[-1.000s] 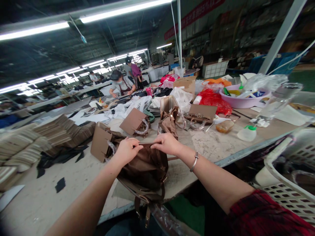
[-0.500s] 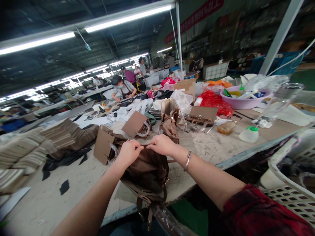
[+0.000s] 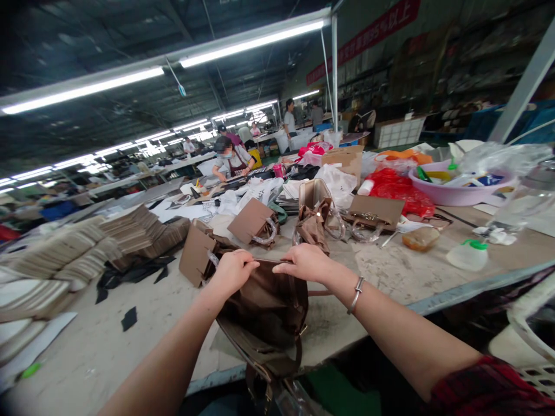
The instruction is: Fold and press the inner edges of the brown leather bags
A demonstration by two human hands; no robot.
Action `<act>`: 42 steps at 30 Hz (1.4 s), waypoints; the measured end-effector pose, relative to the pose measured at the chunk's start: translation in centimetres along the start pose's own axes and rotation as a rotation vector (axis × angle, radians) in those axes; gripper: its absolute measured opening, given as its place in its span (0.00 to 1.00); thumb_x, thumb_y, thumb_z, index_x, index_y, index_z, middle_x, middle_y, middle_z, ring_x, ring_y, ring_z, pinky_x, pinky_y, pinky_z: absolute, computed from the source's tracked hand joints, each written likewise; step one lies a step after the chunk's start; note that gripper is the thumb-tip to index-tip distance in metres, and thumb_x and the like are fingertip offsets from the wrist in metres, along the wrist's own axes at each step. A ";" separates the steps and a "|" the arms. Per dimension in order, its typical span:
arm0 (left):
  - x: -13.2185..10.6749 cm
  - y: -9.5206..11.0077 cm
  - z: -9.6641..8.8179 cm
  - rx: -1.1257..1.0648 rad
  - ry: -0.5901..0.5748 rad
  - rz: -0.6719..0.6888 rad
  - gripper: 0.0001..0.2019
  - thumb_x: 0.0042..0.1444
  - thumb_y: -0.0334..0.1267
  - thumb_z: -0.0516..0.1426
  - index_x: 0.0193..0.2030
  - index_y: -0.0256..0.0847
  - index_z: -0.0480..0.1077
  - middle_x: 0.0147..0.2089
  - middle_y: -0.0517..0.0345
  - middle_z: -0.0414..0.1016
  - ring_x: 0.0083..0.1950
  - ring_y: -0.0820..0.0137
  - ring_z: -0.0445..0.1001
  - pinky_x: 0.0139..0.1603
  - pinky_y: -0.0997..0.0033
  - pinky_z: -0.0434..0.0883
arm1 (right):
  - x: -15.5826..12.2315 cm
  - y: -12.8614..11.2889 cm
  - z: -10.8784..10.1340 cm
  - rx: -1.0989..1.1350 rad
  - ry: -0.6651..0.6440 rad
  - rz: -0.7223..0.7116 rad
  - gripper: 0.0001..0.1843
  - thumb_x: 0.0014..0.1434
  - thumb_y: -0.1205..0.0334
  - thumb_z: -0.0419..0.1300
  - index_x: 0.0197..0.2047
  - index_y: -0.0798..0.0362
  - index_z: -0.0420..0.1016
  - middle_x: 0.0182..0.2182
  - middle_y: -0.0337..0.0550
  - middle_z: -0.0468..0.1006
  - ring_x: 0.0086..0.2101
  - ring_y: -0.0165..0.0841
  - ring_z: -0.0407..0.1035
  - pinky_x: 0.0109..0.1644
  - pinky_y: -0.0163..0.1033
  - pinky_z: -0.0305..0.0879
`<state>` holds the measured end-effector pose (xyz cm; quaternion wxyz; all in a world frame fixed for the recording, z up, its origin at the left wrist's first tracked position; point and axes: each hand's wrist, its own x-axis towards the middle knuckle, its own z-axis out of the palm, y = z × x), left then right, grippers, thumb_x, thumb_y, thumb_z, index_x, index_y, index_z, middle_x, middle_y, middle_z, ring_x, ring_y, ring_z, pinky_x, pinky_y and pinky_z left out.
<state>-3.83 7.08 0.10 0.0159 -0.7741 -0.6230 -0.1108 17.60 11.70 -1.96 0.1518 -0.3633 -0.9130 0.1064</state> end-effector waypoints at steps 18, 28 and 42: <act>-1.0 1.0 0.0 -0.049 0.011 0.061 0.10 0.57 0.38 0.55 0.27 0.38 0.72 0.32 0.55 0.74 0.36 0.68 0.72 0.38 0.72 0.65 | 0.5 -2.9 -0.2 -0.269 -0.020 -0.064 0.27 0.64 0.48 0.45 0.30 0.53 0.80 0.28 0.52 0.80 0.30 0.39 0.74 0.34 0.38 0.62; -1.4 -0.3 -0.6 -0.144 -0.018 0.098 0.09 0.53 0.39 0.58 0.26 0.40 0.74 0.37 0.53 0.77 0.44 0.66 0.74 0.44 0.71 0.68 | 2.1 -3.4 -0.2 -0.249 0.027 -0.109 0.21 0.63 0.50 0.49 0.32 0.51 0.79 0.28 0.47 0.80 0.30 0.37 0.74 0.31 0.35 0.61; -1.0 1.3 -0.2 -0.045 -0.006 0.085 0.12 0.58 0.43 0.54 0.29 0.42 0.76 0.36 0.56 0.78 0.40 0.68 0.75 0.42 0.72 0.67 | -2.2 -2.9 -0.7 -0.270 0.011 0.019 0.19 0.62 0.53 0.50 0.30 0.51 0.78 0.28 0.47 0.80 0.29 0.37 0.73 0.31 0.36 0.62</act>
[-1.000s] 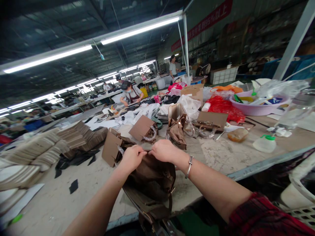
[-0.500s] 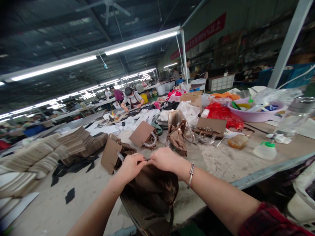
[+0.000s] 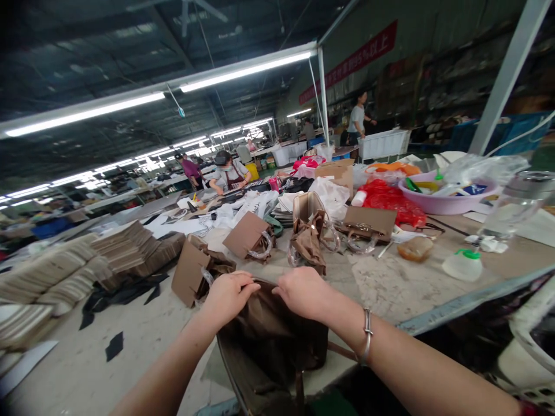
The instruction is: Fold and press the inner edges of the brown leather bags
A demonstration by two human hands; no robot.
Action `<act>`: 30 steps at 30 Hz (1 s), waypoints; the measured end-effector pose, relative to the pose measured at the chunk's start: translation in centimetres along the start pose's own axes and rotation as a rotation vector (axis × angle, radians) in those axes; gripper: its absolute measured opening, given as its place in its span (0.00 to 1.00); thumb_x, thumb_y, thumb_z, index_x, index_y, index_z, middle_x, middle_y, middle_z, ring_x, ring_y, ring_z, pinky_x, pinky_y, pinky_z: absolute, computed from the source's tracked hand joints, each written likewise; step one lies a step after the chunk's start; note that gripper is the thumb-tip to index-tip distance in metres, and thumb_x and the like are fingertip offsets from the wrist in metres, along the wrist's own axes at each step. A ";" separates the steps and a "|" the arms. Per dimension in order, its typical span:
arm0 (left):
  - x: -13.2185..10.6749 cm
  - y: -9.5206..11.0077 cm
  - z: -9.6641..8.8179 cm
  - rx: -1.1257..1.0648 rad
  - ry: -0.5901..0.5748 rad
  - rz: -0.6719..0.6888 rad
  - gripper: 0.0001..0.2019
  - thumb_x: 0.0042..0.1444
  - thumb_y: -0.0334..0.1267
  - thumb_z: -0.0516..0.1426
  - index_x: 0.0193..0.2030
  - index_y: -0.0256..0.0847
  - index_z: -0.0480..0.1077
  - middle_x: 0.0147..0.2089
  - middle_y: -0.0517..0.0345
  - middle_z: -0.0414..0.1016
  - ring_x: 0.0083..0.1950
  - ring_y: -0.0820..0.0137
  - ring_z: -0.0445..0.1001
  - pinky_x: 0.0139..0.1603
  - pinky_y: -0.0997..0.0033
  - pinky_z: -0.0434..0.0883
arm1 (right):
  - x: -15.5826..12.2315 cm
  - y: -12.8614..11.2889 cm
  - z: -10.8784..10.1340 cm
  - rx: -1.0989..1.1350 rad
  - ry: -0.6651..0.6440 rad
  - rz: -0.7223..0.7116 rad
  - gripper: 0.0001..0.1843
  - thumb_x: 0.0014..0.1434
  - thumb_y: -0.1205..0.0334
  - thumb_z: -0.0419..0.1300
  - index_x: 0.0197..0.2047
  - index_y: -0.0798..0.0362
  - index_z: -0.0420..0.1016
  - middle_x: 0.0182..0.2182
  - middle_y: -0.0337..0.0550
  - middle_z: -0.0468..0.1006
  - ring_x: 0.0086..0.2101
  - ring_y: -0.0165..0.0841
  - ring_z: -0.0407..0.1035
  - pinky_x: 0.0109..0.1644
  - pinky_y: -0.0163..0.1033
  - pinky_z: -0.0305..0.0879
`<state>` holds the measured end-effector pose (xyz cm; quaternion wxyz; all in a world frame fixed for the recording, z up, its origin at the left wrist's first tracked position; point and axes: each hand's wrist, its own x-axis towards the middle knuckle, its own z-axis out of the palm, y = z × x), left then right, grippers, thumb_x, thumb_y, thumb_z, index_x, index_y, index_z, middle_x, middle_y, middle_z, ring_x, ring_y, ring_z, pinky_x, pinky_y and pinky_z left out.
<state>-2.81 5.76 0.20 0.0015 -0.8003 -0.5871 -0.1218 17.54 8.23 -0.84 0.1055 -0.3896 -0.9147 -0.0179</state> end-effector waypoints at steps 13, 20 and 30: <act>0.4 0.7 0.1 0.100 -0.006 -0.074 0.14 0.58 0.44 0.53 0.31 0.40 0.74 0.35 0.53 0.77 0.39 0.65 0.75 0.41 0.69 0.67 | -0.1 0.1 0.6 0.019 -0.015 0.042 0.19 0.62 0.50 0.50 0.29 0.50 0.76 0.27 0.43 0.79 0.30 0.37 0.73 0.31 0.36 0.59; 0.5 0.7 -0.1 0.082 -0.046 -0.120 0.14 0.60 0.44 0.51 0.34 0.39 0.75 0.37 0.53 0.77 0.41 0.66 0.74 0.44 0.69 0.68 | 0.5 -0.1 -0.5 0.127 -0.042 -0.051 0.24 0.58 0.38 0.50 0.41 0.46 0.75 0.32 0.42 0.80 0.32 0.38 0.74 0.31 0.36 0.61; -3.8 2.2 -0.9 -0.006 0.043 -0.219 0.27 0.43 0.52 0.63 0.49 0.42 0.70 0.69 0.50 0.51 0.68 0.53 0.50 0.65 0.51 0.53 | 2.5 -0.2 0.6 -0.007 -0.033 0.072 0.16 0.61 0.56 0.50 0.34 0.53 0.77 0.31 0.49 0.80 0.34 0.41 0.75 0.36 0.40 0.66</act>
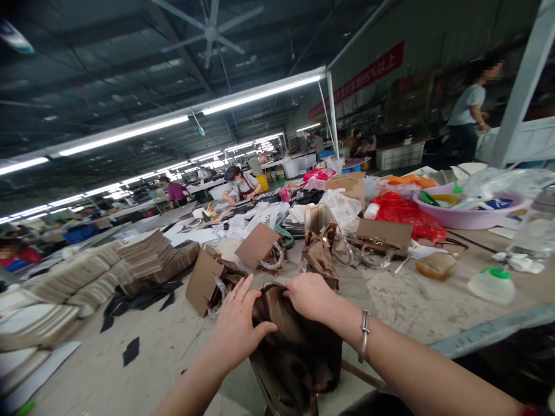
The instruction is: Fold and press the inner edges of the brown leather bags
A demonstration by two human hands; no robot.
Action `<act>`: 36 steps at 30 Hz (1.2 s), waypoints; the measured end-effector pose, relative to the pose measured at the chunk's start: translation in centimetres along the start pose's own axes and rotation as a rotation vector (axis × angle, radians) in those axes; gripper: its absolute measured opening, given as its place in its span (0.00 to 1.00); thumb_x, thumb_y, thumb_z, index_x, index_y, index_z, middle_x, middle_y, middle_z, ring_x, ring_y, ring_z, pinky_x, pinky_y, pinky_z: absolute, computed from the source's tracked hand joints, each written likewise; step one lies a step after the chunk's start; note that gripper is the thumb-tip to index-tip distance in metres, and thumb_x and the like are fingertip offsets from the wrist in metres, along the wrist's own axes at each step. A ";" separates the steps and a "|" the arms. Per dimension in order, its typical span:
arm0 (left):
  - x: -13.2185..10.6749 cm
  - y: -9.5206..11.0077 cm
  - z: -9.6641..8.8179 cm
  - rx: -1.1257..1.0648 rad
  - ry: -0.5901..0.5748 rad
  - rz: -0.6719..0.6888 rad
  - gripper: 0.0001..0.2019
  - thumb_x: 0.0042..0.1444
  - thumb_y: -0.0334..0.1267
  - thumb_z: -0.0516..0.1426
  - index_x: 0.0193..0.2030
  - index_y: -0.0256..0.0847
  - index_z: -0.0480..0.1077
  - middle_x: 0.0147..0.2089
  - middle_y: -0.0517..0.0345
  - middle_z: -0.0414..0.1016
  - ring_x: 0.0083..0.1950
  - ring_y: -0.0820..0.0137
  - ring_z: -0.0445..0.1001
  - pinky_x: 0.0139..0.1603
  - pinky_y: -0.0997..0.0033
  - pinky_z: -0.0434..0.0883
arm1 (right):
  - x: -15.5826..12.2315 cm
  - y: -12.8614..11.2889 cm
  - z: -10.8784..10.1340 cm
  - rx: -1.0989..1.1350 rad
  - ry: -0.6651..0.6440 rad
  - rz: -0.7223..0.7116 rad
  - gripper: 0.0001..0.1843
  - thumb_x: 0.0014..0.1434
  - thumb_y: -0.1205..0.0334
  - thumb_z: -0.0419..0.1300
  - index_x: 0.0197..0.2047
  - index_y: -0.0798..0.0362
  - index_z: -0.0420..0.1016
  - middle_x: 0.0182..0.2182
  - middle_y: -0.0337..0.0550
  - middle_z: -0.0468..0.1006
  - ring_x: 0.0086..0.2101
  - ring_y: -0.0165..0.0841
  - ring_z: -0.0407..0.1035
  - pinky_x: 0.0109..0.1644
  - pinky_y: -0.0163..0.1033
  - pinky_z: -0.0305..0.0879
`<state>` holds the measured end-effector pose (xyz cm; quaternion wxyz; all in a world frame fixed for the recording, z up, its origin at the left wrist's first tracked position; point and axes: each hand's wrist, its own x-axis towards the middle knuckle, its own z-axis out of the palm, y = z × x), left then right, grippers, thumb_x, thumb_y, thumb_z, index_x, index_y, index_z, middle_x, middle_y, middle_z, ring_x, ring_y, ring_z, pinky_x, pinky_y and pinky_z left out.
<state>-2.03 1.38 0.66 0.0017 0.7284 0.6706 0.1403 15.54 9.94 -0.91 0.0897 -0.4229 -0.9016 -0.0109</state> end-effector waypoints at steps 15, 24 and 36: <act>2.0 0.7 -0.7 0.259 -0.063 -0.041 0.17 0.54 0.52 0.55 0.27 0.40 0.72 0.32 0.55 0.75 0.36 0.63 0.74 0.37 0.67 0.67 | -3.0 -0.7 -1.8 0.045 0.001 0.003 0.16 0.61 0.55 0.50 0.35 0.53 0.77 0.31 0.50 0.80 0.33 0.41 0.74 0.35 0.40 0.66; 3.4 0.9 0.9 -0.010 -0.056 0.187 0.10 0.59 0.39 0.52 0.34 0.41 0.74 0.47 0.54 0.75 0.49 0.68 0.71 0.50 0.71 0.66 | -3.7 0.3 -0.7 0.057 0.014 0.075 0.15 0.61 0.55 0.51 0.34 0.52 0.76 0.32 0.47 0.80 0.34 0.40 0.74 0.35 0.39 0.65; 4.1 1.1 1.3 0.119 -0.050 0.055 0.15 0.60 0.45 0.51 0.30 0.41 0.74 0.34 0.56 0.75 0.35 0.70 0.72 0.35 0.73 0.61 | -3.3 1.6 -1.0 0.163 -0.022 0.026 0.21 0.61 0.44 0.48 0.39 0.48 0.75 0.35 0.42 0.80 0.35 0.37 0.73 0.34 0.37 0.61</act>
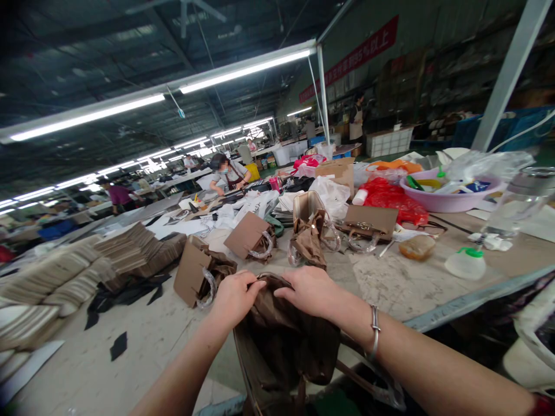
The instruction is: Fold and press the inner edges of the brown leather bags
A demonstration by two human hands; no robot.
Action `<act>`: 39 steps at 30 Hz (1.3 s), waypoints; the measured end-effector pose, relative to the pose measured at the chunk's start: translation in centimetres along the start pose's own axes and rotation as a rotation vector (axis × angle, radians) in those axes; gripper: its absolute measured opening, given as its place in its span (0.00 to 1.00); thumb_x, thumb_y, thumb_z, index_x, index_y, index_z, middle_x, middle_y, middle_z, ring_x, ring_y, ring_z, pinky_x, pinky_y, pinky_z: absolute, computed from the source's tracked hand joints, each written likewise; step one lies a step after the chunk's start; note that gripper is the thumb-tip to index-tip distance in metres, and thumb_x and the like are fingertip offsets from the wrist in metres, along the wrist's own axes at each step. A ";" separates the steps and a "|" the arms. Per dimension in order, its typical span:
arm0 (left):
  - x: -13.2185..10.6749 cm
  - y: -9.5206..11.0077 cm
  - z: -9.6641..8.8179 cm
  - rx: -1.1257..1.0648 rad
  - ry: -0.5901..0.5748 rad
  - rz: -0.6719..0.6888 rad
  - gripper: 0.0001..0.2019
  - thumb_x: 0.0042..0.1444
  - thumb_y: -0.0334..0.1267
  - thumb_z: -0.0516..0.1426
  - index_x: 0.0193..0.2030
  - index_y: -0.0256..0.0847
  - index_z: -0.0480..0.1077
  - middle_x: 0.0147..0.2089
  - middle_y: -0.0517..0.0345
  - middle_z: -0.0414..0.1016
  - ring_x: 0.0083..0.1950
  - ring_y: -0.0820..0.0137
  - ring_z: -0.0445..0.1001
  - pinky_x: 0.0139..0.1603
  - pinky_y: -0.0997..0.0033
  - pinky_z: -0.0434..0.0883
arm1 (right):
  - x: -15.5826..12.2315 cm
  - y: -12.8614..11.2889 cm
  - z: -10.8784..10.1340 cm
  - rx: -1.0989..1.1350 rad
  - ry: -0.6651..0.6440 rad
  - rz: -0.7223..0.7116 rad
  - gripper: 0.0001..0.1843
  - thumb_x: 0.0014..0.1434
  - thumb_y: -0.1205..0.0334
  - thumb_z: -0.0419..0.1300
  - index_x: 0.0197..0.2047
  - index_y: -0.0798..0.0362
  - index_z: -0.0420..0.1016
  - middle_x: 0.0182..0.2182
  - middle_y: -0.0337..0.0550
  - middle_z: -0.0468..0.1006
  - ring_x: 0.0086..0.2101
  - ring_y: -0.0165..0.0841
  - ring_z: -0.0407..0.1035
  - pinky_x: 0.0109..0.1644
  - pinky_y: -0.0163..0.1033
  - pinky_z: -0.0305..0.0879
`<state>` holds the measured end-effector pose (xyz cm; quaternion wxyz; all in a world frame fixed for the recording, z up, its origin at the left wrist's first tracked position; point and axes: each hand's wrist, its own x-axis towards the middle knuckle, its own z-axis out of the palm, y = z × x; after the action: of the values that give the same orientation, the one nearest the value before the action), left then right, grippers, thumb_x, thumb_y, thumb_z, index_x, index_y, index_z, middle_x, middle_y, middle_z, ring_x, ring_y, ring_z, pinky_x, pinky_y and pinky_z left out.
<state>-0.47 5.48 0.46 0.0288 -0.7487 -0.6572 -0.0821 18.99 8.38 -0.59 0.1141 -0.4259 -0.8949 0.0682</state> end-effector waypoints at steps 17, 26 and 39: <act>-0.4 0.0 0.2 0.114 -0.003 -0.040 0.17 0.62 0.45 0.47 0.34 0.41 0.73 0.36 0.54 0.76 0.37 0.65 0.74 0.36 0.70 0.65 | 3.1 -1.8 0.4 -0.172 -0.025 0.002 0.23 0.63 0.52 0.46 0.33 0.52 0.80 0.30 0.49 0.80 0.34 0.39 0.74 0.37 0.39 0.66; -0.4 0.8 0.1 0.122 -0.022 -0.105 0.16 0.62 0.45 0.47 0.35 0.40 0.72 0.37 0.53 0.76 0.37 0.65 0.75 0.36 0.70 0.66 | 2.9 -1.4 0.2 -0.141 -0.014 -0.005 0.24 0.62 0.47 0.48 0.35 0.53 0.79 0.32 0.49 0.80 0.35 0.42 0.74 0.36 0.39 0.66; -3.8 -1.0 -0.6 -0.298 -0.016 0.170 0.23 0.53 0.34 0.57 0.58 0.51 0.66 0.67 0.60 0.56 0.64 0.66 0.59 0.65 0.64 0.59 | 3.9 -0.9 0.7 -0.061 0.036 -0.084 0.15 0.60 0.58 0.50 0.37 0.50 0.78 0.33 0.46 0.81 0.36 0.37 0.74 0.38 0.37 0.65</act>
<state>-1.95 1.78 0.37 -0.0808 -0.7980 -0.5725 -0.1700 15.80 10.85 -0.49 0.1198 -0.3926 -0.9114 0.0282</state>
